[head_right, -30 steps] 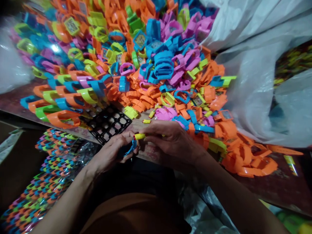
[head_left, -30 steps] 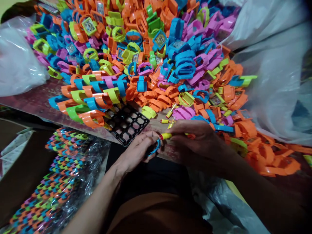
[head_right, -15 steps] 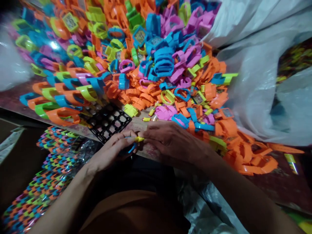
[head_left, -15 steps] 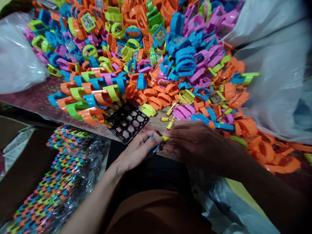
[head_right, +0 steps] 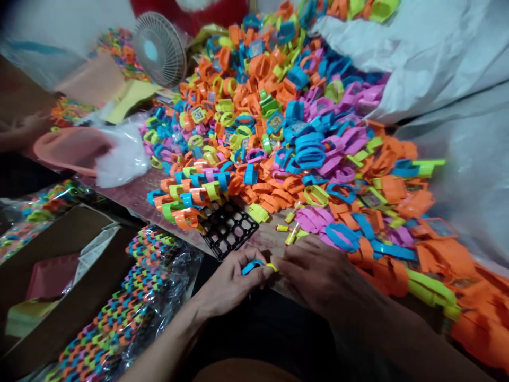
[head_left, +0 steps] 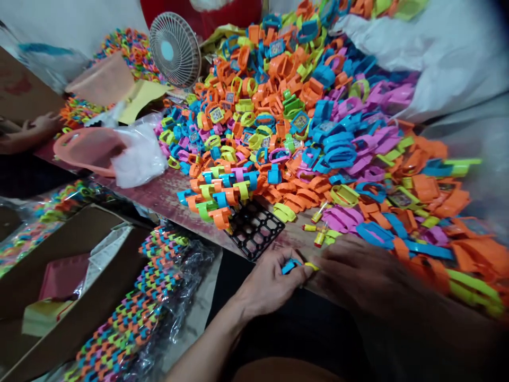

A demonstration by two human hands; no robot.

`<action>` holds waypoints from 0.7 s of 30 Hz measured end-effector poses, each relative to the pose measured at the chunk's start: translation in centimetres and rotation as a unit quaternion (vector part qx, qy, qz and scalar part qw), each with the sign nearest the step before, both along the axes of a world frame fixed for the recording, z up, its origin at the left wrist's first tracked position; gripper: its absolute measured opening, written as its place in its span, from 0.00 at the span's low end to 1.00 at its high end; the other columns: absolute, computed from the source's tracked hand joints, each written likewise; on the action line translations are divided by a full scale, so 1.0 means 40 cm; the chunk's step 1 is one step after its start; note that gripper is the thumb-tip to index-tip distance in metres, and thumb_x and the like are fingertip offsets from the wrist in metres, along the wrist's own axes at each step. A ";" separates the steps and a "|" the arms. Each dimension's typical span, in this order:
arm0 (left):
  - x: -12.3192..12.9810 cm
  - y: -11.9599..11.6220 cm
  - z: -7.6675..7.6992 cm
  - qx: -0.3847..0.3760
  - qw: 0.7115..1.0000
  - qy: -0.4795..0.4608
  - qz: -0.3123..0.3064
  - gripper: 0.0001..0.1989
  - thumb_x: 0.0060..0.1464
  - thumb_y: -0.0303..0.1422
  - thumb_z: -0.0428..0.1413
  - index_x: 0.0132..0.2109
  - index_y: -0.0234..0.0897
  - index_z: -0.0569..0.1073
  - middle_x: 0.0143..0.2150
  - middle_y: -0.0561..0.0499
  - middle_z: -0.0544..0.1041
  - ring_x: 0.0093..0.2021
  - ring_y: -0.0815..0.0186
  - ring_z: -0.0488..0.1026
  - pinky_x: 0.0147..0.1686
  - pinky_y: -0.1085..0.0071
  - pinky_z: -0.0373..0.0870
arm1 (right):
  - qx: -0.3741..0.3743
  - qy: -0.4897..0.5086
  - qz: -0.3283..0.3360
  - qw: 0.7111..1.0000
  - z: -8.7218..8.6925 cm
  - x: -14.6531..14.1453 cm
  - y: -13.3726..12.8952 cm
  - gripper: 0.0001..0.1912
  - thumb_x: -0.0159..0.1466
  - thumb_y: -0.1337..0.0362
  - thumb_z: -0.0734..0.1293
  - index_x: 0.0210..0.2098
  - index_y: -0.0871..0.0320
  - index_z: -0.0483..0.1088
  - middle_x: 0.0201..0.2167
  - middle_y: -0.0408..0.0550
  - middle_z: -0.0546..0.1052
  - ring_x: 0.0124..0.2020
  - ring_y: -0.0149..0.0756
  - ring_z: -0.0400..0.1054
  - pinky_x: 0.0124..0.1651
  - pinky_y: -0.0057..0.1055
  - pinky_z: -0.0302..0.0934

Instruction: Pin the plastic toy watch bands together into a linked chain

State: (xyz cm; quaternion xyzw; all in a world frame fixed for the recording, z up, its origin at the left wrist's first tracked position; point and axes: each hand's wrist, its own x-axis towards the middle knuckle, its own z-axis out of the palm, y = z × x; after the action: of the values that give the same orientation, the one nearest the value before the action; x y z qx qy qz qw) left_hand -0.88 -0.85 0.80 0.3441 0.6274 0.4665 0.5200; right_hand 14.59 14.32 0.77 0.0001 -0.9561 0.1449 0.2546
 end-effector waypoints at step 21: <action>-0.234 -0.150 0.098 0.159 0.707 0.675 0.137 0.14 0.57 0.27 0.59 0.51 0.38 0.73 0.47 0.49 0.78 0.43 0.63 0.73 0.45 0.65 0.67 | -0.410 0.011 -0.059 0.910 -0.081 -0.370 -0.137 0.06 0.63 0.64 0.67 0.31 0.59 0.73 0.28 0.45 0.78 0.30 0.34 0.71 0.37 0.28 0.66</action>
State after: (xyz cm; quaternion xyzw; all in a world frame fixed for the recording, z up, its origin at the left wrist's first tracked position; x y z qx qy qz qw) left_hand -10.25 -6.87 4.73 0.5551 0.7677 0.2684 -0.1743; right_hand -0.22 8.84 -2.49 -0.1593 -0.8079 0.5089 0.2508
